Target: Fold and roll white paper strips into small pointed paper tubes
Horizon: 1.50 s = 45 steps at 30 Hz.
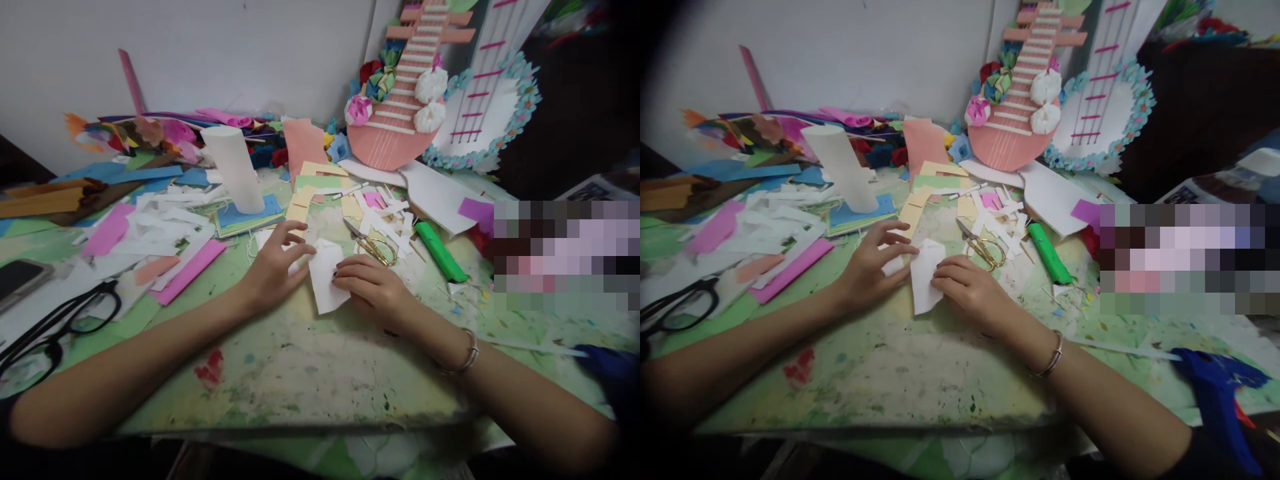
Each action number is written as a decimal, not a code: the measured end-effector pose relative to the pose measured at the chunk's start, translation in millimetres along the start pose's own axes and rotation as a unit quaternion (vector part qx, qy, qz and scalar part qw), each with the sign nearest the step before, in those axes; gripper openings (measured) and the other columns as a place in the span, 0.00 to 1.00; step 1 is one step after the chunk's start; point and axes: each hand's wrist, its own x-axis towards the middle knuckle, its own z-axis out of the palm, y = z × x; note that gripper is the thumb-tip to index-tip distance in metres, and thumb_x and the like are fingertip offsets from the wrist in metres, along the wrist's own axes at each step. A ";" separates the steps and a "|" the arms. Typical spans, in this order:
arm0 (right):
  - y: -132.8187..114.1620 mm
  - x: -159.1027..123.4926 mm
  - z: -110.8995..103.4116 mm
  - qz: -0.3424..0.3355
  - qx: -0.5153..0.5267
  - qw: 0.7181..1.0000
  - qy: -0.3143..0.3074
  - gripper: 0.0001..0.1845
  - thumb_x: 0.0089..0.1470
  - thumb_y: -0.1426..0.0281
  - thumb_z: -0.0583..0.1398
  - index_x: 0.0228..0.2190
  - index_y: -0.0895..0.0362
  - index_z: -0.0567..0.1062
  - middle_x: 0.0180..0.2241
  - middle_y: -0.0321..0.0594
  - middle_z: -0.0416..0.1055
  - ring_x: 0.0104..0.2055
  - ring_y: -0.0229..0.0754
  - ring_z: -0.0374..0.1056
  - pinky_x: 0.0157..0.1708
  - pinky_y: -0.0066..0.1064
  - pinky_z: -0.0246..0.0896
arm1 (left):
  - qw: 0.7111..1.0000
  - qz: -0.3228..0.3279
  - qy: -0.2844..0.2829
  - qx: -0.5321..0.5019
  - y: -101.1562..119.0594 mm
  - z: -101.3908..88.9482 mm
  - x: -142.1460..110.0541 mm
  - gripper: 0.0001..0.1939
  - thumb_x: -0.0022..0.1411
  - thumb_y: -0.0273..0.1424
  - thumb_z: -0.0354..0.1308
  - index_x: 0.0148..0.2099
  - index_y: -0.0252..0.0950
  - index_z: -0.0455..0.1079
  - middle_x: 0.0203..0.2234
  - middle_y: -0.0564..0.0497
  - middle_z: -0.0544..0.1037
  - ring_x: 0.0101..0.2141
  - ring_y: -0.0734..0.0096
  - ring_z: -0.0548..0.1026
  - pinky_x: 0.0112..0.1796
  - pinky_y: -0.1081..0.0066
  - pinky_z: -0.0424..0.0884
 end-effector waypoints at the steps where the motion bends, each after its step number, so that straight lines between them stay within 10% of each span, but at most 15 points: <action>1: 0.1 -1.6 1.4 0.011 0.021 1.000 -0.010 0.13 0.58 0.80 0.54 0.41 0.58 0.75 0.40 0.48 0.76 0.48 0.46 0.69 0.46 0.43 0.71 | 0.999 0.025 -0.024 0.017 0.1 -2.7 -5.2 0.08 0.61 0.26 0.58 0.44 0.35 0.72 0.51 0.41 0.66 0.44 0.63 0.72 0.44 0.58 0.72; 13: -6.3 -11.0 -3.8 0.087 0.117 0.986 -0.077 0.10 0.59 0.76 0.57 0.38 0.59 0.78 0.39 0.47 0.79 0.46 0.43 0.73 0.46 0.39 0.71 | 0.969 0.195 -0.150 -0.018 28.5 -17.9 -26.6 0.12 0.62 0.26 0.58 0.48 0.36 0.70 0.44 0.42 0.76 0.49 0.56 0.71 0.46 0.55 0.69; 45: 1.0 -7.6 -19.9 0.097 0.165 0.965 -0.181 0.09 0.58 0.73 0.59 0.35 0.52 0.80 0.37 0.40 0.75 0.43 0.43 0.67 0.46 0.40 0.65 | 0.959 0.080 -0.208 -0.177 30.0 -9.7 -25.5 0.08 0.65 0.24 0.54 0.41 0.39 0.74 0.36 0.49 0.79 0.40 0.67 0.74 0.45 0.62 0.72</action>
